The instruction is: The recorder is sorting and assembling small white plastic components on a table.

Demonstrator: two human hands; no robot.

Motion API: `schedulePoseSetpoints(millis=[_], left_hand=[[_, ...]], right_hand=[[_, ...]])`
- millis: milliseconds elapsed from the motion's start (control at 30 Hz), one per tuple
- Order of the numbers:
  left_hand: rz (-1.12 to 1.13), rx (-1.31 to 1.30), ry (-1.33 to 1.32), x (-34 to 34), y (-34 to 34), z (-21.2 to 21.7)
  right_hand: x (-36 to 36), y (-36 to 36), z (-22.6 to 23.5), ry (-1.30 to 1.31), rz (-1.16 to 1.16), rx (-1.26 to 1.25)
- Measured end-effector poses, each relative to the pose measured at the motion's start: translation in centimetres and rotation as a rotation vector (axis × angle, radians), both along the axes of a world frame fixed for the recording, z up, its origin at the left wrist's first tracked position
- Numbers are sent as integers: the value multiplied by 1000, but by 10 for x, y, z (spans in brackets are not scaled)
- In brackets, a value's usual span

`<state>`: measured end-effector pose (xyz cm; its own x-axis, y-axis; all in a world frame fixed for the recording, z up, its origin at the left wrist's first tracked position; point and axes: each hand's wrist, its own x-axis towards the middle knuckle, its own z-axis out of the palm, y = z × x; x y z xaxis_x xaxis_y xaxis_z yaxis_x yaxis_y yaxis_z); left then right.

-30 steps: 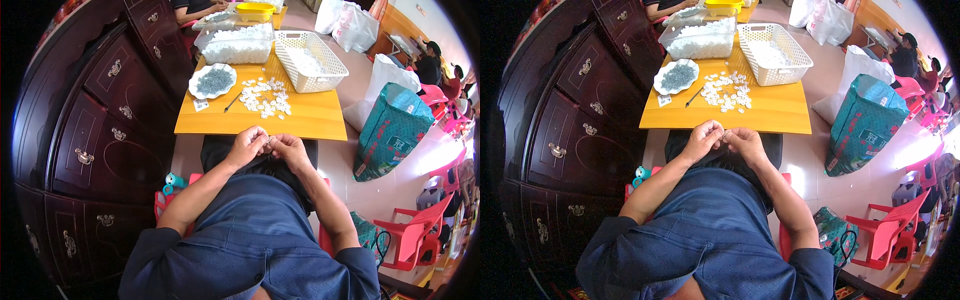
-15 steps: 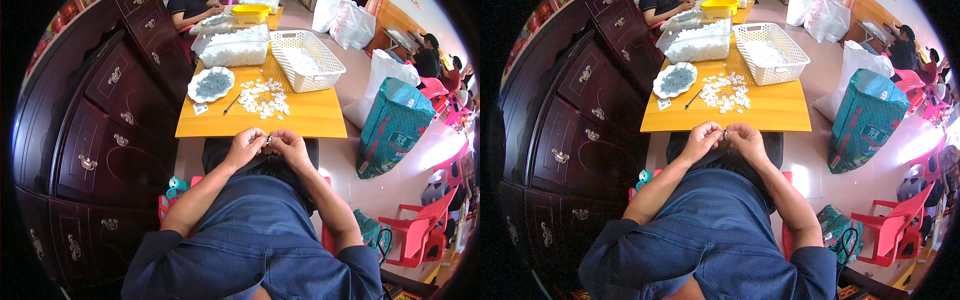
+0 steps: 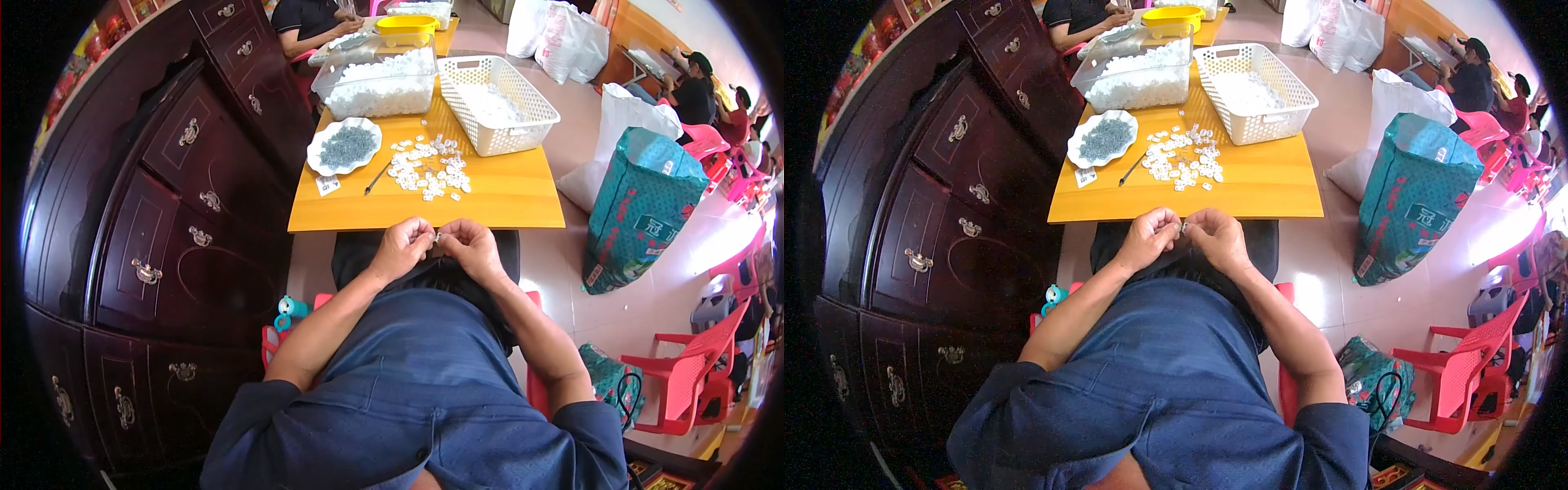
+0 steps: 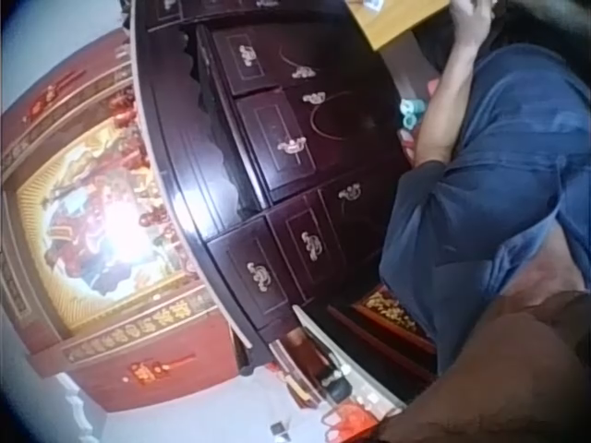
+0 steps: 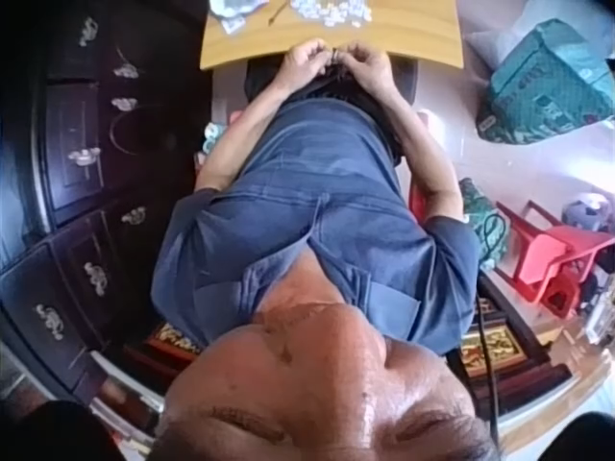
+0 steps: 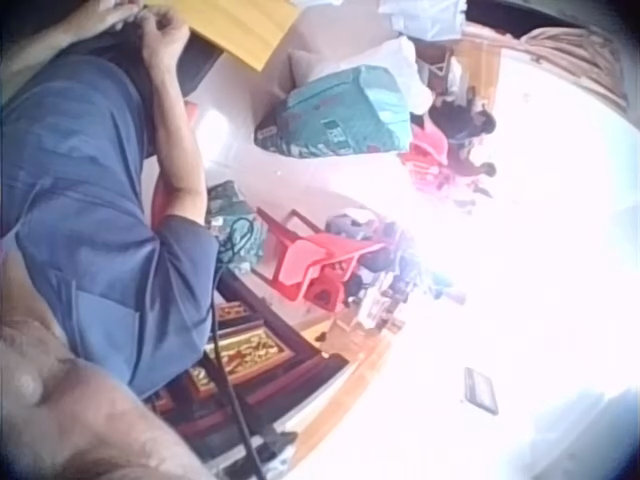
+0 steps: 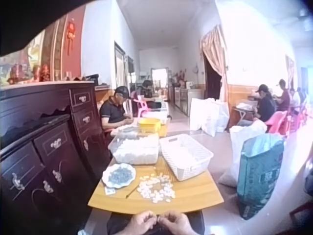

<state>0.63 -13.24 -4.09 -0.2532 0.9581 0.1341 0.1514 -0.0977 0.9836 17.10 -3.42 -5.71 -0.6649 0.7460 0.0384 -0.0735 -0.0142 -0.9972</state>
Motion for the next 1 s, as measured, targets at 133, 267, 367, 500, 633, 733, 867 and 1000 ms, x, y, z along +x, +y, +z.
schedulePoseSetpoints(millis=[133,267,367,500,633,733,867,1000], left_hand=[[-2,-5,52,2,-1,2],[-12,-20,80,3,-2,4],[11,-17,45,6,-2,6],[16,-12,59,5,0,-1],[16,-19,41,2,-1,-3],[-10,-28,4,-1,0,-4],[-14,-23,-99,-4,3,2],[87,-37,-65,-15,5,1]], right_hand=[[0,-2,0,-31,-8,27],[0,-5,3,-64,-34,31],[0,-4,0,-63,-47,16],[-1,-4,-6,-35,-27,-9],[-4,-5,-4,-47,-25,-10],[-3,-4,0,-47,-34,-17],[-1,0,3,5,-39,-34],[3,6,9,62,-43,-50]])
